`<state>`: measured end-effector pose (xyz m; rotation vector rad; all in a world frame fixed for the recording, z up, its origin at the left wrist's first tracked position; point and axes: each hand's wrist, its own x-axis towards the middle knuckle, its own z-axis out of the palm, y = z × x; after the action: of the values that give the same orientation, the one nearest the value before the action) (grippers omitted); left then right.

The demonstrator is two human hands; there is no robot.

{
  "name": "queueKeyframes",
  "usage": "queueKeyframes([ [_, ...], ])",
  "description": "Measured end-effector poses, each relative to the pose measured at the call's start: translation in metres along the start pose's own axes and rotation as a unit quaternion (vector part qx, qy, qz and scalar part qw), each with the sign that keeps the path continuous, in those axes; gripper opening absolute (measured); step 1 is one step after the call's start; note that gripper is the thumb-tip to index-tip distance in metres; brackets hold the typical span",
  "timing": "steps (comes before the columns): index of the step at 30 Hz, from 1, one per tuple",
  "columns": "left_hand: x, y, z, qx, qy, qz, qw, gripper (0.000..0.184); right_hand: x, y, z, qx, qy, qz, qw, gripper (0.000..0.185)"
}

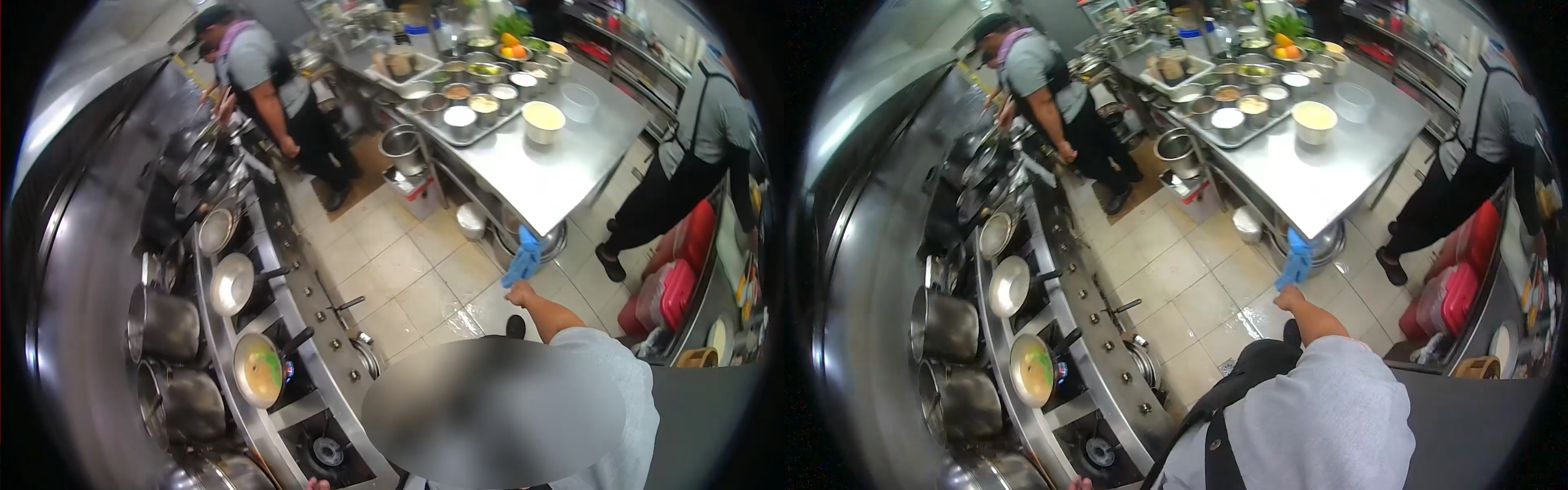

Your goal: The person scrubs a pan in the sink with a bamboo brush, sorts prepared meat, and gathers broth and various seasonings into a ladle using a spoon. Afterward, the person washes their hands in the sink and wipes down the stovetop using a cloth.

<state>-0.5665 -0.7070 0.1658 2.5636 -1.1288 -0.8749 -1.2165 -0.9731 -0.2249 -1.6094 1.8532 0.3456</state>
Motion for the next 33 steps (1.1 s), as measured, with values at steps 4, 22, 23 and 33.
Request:
queueKeyframes([
  [4,-0.005,0.170,0.048,-0.082,-0.020,0.098,0.992,0.049,0.007,0.052,-0.017,0.367,0.195,0.298,0.860,0.072],
  [22,0.085,0.473,0.499,-0.322,-0.507,0.089,0.794,0.046,-0.078,0.000,-0.142,0.701,-0.047,-0.214,0.679,0.044],
  [23,0.077,0.482,0.505,-0.323,-0.506,0.094,0.794,0.046,-0.069,-0.009,-0.153,0.669,0.110,-0.209,0.705,0.045],
  [33,-0.041,0.540,0.433,-0.312,-0.584,0.074,0.746,0.080,-0.009,-0.014,-0.210,0.614,0.262,0.078,0.740,0.039],
])
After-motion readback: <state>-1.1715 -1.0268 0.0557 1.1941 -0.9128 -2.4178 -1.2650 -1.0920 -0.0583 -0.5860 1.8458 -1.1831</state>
